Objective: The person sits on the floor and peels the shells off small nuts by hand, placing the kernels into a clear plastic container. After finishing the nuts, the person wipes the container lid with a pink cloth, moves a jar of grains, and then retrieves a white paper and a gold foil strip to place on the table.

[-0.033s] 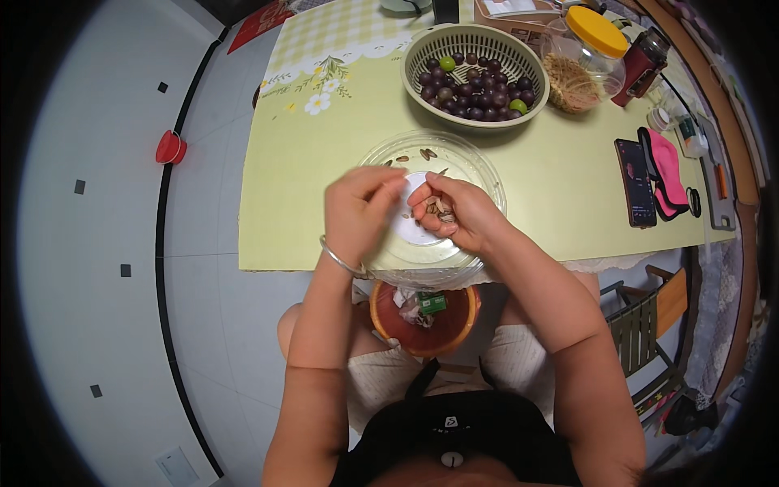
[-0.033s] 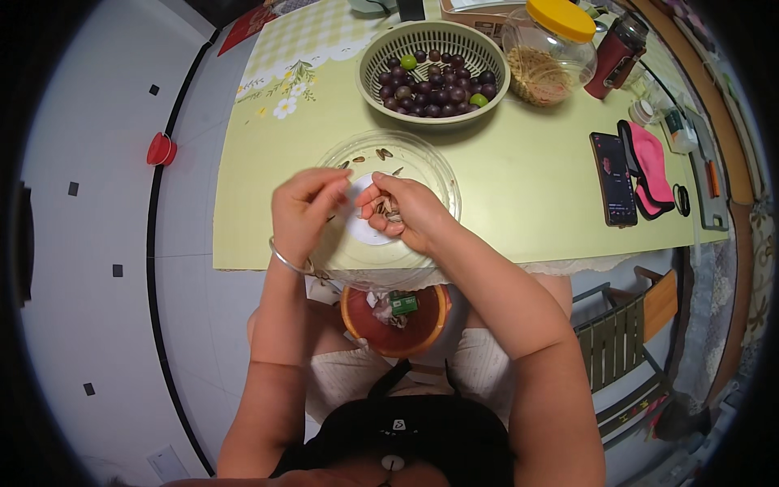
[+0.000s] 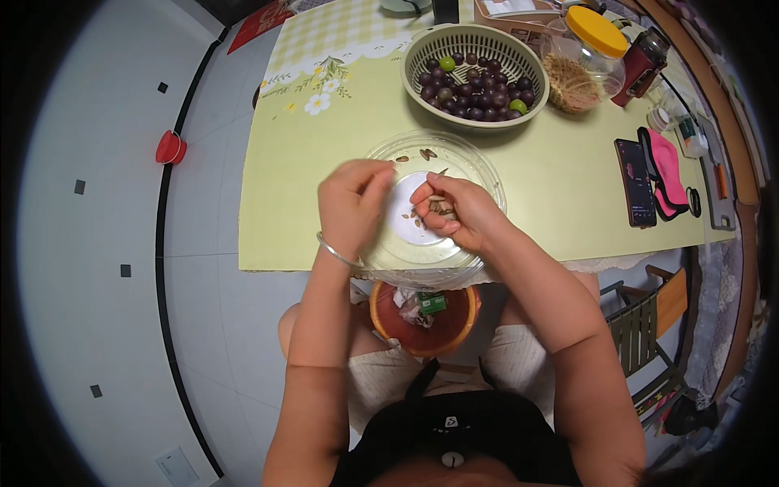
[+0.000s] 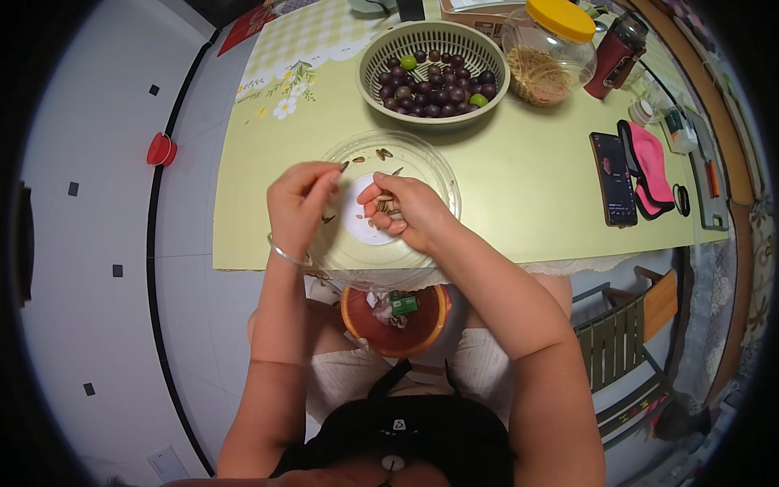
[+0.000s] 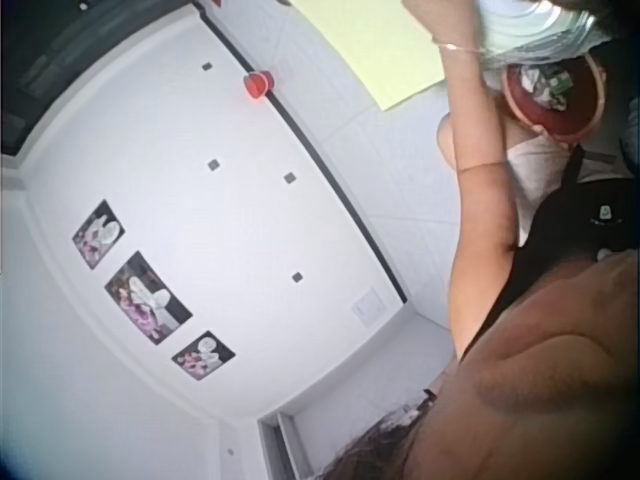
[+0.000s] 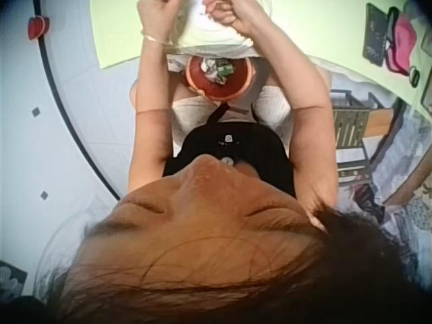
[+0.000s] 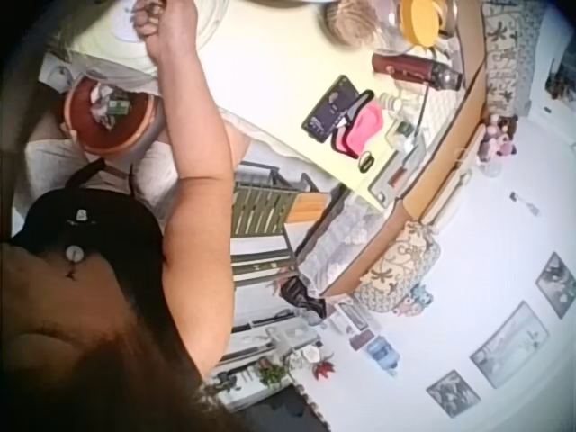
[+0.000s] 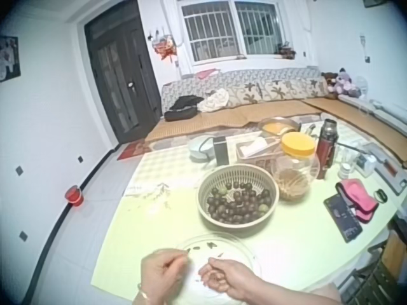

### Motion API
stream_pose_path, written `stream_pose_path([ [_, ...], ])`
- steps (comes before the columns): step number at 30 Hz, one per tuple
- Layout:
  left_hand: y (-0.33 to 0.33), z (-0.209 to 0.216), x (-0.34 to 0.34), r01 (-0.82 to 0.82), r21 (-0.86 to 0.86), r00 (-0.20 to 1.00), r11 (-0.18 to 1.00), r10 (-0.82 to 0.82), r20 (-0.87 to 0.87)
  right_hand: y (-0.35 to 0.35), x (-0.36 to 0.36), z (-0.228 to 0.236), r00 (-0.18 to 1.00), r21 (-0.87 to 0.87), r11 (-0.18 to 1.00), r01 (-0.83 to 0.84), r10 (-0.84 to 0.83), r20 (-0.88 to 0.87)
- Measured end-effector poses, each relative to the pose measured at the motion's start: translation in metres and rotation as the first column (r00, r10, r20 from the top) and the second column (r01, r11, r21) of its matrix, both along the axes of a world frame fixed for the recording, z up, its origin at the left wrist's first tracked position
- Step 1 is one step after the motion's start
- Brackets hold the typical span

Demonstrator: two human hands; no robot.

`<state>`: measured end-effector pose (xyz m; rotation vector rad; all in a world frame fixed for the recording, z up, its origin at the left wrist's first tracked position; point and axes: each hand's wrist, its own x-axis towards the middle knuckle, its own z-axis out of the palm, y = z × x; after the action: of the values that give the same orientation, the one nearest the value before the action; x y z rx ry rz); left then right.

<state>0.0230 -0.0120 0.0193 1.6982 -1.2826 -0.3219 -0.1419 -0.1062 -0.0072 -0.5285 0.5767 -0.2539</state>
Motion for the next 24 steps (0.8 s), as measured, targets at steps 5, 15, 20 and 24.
stream_pose_path([
  [5, -0.018, -0.022, 0.019, -0.081, -0.033, 0.760, 0.996, 0.083, 0.645, -0.010, -0.006, -0.009, 0.995, -0.080, 0.993, 0.083, -0.078, 0.062],
  [15, -0.023, -0.033, 0.015, -0.048, 0.002, 0.657, 0.999, 0.030, 0.753, -0.004, -0.003, -0.009, 0.999, -0.185, 0.982, 0.047, -0.048, 0.002],
  [20, -0.020, -0.030, 0.013, -0.072, 0.028, 0.684, 0.997, 0.029, 0.729, -0.003, -0.001, -0.008, 0.997, -0.241, 0.970, 0.031, -0.047, -0.058],
  [24, -0.009, -0.014, -0.007, 0.026, 0.018, 0.907, 1.000, -0.031, 0.421, 0.002, 0.001, -0.010, 0.990, -0.323, 0.943, 0.084, -0.116, -0.082],
])
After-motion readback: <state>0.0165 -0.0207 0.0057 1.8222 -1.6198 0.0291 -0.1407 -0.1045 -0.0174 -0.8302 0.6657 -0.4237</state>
